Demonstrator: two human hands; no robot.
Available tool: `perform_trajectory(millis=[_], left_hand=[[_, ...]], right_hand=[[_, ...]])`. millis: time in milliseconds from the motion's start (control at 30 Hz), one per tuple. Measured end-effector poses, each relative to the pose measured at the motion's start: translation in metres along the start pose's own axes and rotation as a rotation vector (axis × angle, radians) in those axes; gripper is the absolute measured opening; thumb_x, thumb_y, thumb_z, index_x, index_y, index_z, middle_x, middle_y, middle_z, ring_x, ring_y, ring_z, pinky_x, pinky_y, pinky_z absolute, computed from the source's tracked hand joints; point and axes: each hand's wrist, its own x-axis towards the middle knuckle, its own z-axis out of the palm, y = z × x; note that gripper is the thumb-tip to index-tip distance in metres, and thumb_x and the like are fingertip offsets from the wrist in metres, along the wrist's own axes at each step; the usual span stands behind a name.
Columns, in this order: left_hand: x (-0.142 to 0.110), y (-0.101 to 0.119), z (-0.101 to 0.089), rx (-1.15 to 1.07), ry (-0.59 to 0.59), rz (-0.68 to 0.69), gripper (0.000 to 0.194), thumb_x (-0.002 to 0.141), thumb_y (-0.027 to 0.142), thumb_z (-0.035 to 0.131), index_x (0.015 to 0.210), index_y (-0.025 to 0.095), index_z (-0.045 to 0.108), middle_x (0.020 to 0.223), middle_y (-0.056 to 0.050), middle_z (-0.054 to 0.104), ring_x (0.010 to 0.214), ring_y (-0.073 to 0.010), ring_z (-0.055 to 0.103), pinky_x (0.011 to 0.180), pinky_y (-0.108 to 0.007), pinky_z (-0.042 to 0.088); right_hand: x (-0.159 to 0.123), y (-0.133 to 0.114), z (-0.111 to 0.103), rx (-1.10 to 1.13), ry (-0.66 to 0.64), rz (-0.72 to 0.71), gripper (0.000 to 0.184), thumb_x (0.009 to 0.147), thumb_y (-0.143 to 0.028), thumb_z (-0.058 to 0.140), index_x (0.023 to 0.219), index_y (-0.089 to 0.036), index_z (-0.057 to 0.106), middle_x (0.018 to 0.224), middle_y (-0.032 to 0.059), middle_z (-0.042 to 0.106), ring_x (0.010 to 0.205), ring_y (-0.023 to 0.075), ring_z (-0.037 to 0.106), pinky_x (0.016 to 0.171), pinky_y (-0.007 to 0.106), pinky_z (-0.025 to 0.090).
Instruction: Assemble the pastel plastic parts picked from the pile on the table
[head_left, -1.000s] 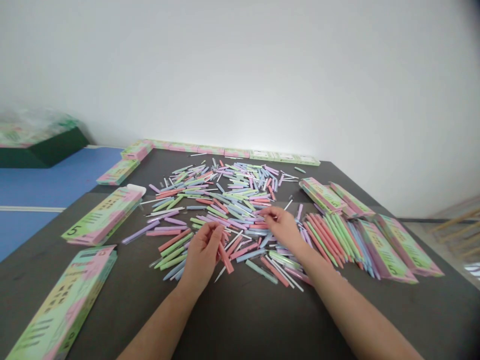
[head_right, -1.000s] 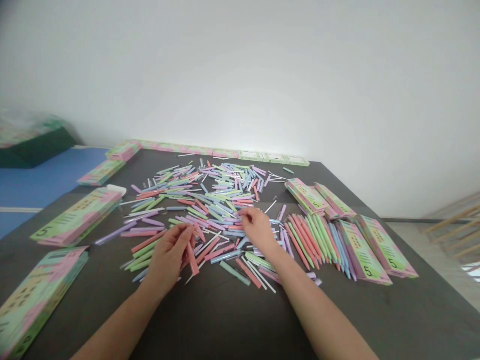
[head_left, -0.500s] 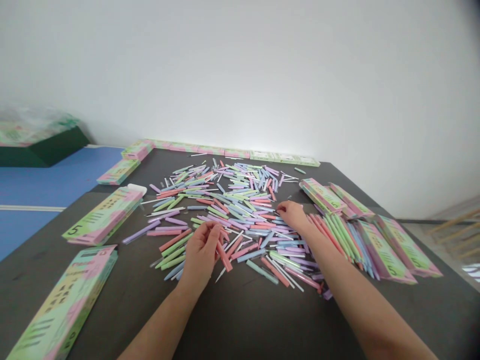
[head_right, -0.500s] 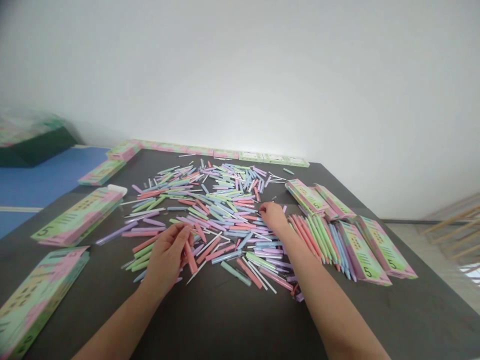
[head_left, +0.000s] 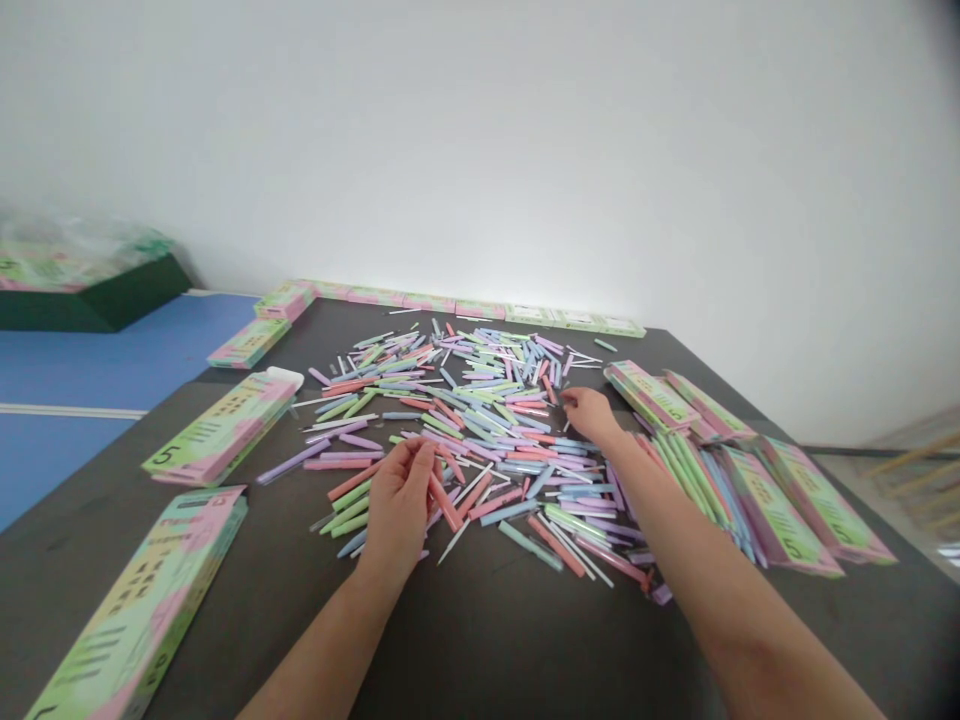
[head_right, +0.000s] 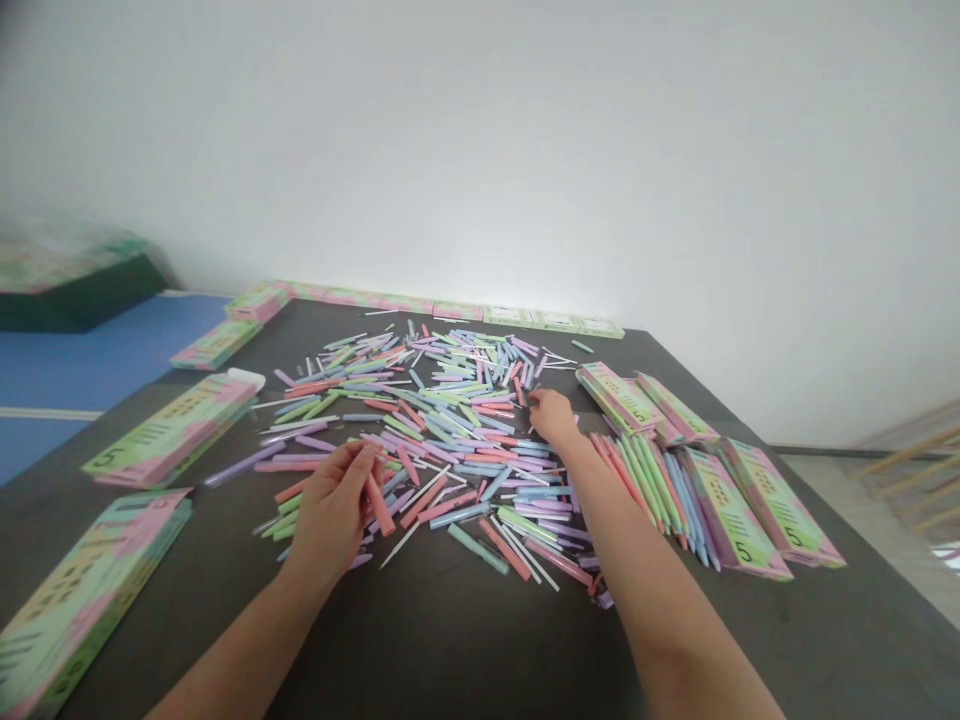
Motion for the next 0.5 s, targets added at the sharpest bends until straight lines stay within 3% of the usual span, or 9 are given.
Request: perform_trajectory(millis=[100,200,500], left_hand=[[0.000,0.000,0.000,-0.003,0.004,-0.012,0.025,0.079,0.041,0.063,0.082,0.018,0.055,0.056,0.008,0.046,0.037,-0.0014,0.032,0.033,-0.010,0.022],[-0.001,0.001,0.001,-0.001,0.000,-0.023,0.026,0.079,0.042,0.063,0.082,0.018,0.055,0.056,0.008,0.046,0.037,-0.0015,0.031,0.032,-0.010,0.022],[-0.003,0.003,0.002,0.019,0.004,-0.037,0.028,0.077,0.045,0.064,0.082,0.018,0.056,0.056,0.008,0.046,0.037,-0.0020,0.033,0.033,-0.011,0.024]], right_hand=[[0.010,-0.002,0.006,0.002,-0.051,-0.009,0.022,0.087,-0.022,0.056,0.107,-0.015,0.064,0.111,0.0089,0.066,0.102,0.0209,0.061,0.091,0.037,0.046],[0.016,-0.002,0.011,0.007,-0.084,-0.010,0.024,0.090,-0.031,0.055,0.107,-0.015,0.061,0.110,0.0074,0.062,0.097,0.0192,0.061,0.085,0.041,0.050],[0.039,0.018,0.008,-0.002,0.012,0.155,0.032,0.091,-0.031,0.054,0.118,-0.016,0.055,0.118,0.0094,0.057,0.099,0.0208,0.060,0.083,0.041,0.051]])
